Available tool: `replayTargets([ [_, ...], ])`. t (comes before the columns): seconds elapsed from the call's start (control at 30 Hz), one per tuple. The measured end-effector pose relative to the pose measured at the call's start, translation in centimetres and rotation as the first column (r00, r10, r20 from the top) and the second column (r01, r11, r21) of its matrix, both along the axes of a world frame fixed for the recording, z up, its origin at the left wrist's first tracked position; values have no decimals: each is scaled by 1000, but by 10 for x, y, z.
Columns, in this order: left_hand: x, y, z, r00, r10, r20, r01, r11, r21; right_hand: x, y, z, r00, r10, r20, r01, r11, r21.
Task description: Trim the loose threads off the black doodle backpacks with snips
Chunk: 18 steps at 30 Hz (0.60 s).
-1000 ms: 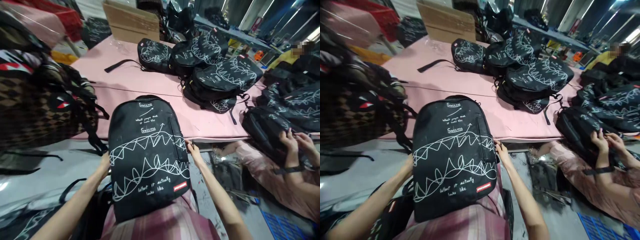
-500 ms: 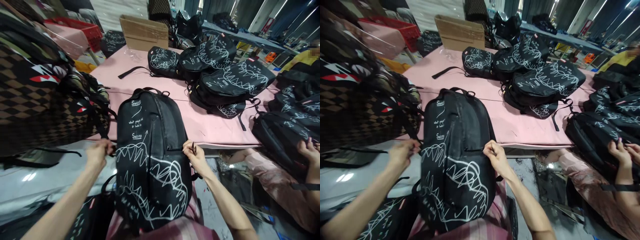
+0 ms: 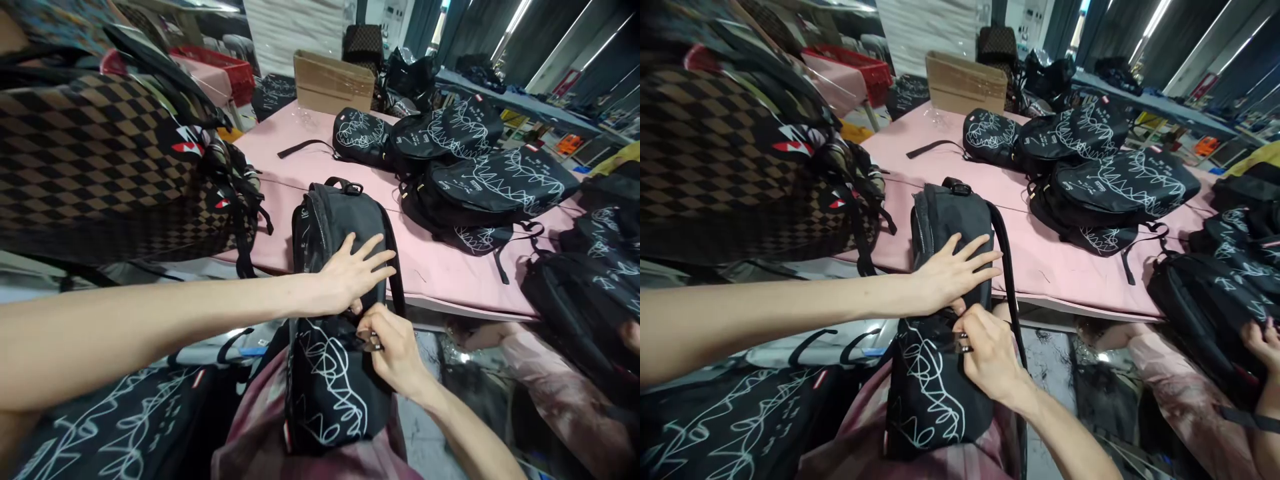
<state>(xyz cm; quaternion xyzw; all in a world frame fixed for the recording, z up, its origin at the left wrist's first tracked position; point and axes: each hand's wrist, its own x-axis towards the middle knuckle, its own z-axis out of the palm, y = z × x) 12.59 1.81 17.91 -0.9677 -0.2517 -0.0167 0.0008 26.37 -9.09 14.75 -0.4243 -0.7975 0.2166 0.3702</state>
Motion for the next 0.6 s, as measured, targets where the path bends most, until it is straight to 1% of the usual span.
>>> replayTargets([
  [0.1, 3, 2, -8, 999, 14, 36, -18, 995, 95, -1, -4, 0, 998, 39, -44, -40, 999, -16],
  [0.17, 2, 8, -6, 996, -35, 80, 26, 994, 110, 2, -6, 0, 997, 50, -55, -52, 998, -26],
  [0.2, -1, 10, -3, 988, -78, 130, 66, 993, 94, 5, -7, 0, 997, 62, -47, -64, 997, -36],
  [0.23, -5, 10, 1, 971, -112, 213, 101, 993, 61, 9, -9, 1, 996, 79, -31, -80, 996, -50],
  [0.27, -10, 7, 6, 941, -107, 321, 110, 994, 11, 14, -10, 1, 996, 93, -14, -94, 993, -66],
  [0.3, -16, 1, 12, 901, -47, 432, 83, 995, -64, 19, -12, 1, 995, 103, 1, -103, 991, -80],
  [0.33, -22, -10, 16, 854, 68, 516, 27, 984, -174, 23, -14, 1, 994, 105, 9, -104, 990, -92],
  [0.37, -28, -23, 20, 813, 222, 538, -38, 943, -332, 26, -16, 0, 995, 97, 9, -95, 991, -97],
  [0.4, -33, -39, 22, 786, 393, 478, -107, 848, -520, 28, -19, -1, 997, 83, 5, -82, 992, -98],
  [0.43, -38, -55, 22, 782, 532, 325, -159, 675, -721, 29, -21, -2, 998, 70, 1, -70, 993, -93],
  [0.47, -41, -71, 20, 794, 600, 98, -192, 400, -896, 27, -23, -3, 998, 61, -2, -61, 995, -77],
  [0.5, -42, -84, 17, 785, 609, -111, -213, 97, -972, 24, -25, -5, 998, 57, -1, -57, 997, -45],
  [0.53, -42, -94, 14, 766, 580, -276, -210, -180, -961, 20, -28, -6, 999, 54, 7, -54, 999, 0],
  [0.57, -41, -101, 10, 729, 565, -386, -183, -384, -905, 15, -30, -7, 998, 52, 24, -53, 997, 58],
  [0.6, -39, -104, 6, 674, 581, -455, -139, -505, -852, 10, -32, -9, 997, 52, 50, -58, 991, 117],
])
